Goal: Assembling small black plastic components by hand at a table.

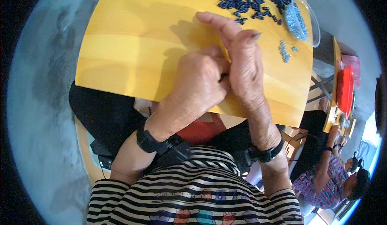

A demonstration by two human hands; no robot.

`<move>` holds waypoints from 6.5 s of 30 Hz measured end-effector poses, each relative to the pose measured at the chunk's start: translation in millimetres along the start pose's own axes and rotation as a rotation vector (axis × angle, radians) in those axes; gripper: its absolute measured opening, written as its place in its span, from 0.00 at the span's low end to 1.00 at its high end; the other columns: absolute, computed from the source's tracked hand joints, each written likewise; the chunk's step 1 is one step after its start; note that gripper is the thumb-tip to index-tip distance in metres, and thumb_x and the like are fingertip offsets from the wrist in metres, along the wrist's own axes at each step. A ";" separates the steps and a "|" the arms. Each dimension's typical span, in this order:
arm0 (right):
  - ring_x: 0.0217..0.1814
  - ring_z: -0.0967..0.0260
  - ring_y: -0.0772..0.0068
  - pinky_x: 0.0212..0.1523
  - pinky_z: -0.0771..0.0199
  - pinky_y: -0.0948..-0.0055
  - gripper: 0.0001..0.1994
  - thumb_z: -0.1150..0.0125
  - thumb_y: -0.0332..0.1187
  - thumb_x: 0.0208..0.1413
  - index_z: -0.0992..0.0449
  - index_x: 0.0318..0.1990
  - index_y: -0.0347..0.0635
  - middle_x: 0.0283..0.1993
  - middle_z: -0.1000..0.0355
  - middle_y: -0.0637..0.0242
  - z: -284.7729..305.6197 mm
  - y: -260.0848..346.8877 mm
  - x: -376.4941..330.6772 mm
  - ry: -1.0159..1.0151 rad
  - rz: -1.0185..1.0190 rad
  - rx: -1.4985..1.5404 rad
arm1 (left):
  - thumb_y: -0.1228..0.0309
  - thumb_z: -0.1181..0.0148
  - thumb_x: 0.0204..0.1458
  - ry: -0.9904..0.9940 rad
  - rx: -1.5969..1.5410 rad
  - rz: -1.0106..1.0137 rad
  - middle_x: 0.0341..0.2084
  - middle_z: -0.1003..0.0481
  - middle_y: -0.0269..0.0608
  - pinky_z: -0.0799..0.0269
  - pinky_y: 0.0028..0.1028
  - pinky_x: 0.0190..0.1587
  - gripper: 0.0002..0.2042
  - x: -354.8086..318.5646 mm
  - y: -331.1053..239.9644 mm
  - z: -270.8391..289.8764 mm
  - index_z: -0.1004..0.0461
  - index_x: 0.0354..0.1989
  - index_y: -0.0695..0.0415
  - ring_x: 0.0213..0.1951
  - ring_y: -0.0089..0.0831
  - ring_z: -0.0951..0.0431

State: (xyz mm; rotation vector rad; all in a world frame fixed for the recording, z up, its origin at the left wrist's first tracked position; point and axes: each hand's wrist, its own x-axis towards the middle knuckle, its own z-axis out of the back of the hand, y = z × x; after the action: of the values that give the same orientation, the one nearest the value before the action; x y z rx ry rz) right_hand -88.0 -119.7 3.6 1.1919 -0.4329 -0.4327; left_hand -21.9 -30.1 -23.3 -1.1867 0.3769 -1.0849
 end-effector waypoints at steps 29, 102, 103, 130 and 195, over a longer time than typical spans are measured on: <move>0.51 0.33 0.71 0.53 0.32 0.72 0.21 0.33 0.27 0.46 0.26 0.50 0.37 0.47 0.30 0.65 29.5 0.1 -84.3 -0.003 0.053 0.338 | 0.71 0.33 0.42 0.488 -0.535 0.446 0.18 0.25 0.32 0.38 0.17 0.21 0.07 -4.0 -25.2 33.6 0.20 0.27 0.62 0.18 0.16 0.32; 0.25 0.38 0.87 0.25 0.38 0.87 0.16 0.48 0.28 0.60 0.31 0.55 0.34 0.34 0.31 0.70 269.4 -75.1 -197.7 -0.869 -0.170 -0.145 | 0.73 0.36 0.48 0.051 -0.042 0.038 0.23 0.25 0.31 0.36 0.16 0.24 0.07 52.7 -11.1 28.6 0.20 0.35 0.61 0.22 0.15 0.31; 0.25 0.38 0.87 0.25 0.38 0.87 0.16 0.48 0.28 0.60 0.31 0.55 0.34 0.34 0.31 0.70 289.7 -96.4 -204.6 -0.867 -0.173 -0.136 | 0.73 0.36 0.48 0.053 -0.033 0.041 0.23 0.25 0.31 0.36 0.16 0.24 0.07 58.6 -6.9 24.8 0.20 0.35 0.61 0.22 0.15 0.31; 0.43 0.27 0.65 0.43 0.28 0.74 0.11 0.40 0.17 0.46 0.24 0.39 0.35 0.42 0.26 0.57 112.0 -5.9 -93.2 -0.294 0.010 -0.375 | 0.74 0.35 0.41 0.105 0.243 -0.099 0.23 0.26 0.38 0.30 0.28 0.27 0.05 81.0 19.7 9.6 0.20 0.28 0.56 0.23 0.31 0.25; 0.30 0.27 0.58 0.31 0.28 0.67 0.04 0.37 0.26 0.46 0.23 0.31 0.39 0.29 0.27 0.59 64.2 -18.0 -1.3 -0.470 0.245 -0.641 | 0.78 0.36 0.42 0.191 -0.236 0.078 0.22 0.23 0.42 0.26 0.22 0.30 0.05 14.9 4.7 24.4 0.22 0.28 0.63 0.26 0.26 0.21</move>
State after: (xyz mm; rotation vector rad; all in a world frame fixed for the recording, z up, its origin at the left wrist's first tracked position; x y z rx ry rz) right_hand -125.2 -175.1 6.3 0.4013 -0.7653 -0.5837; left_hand 5.5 -29.1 -13.8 -1.2672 0.7091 -1.1105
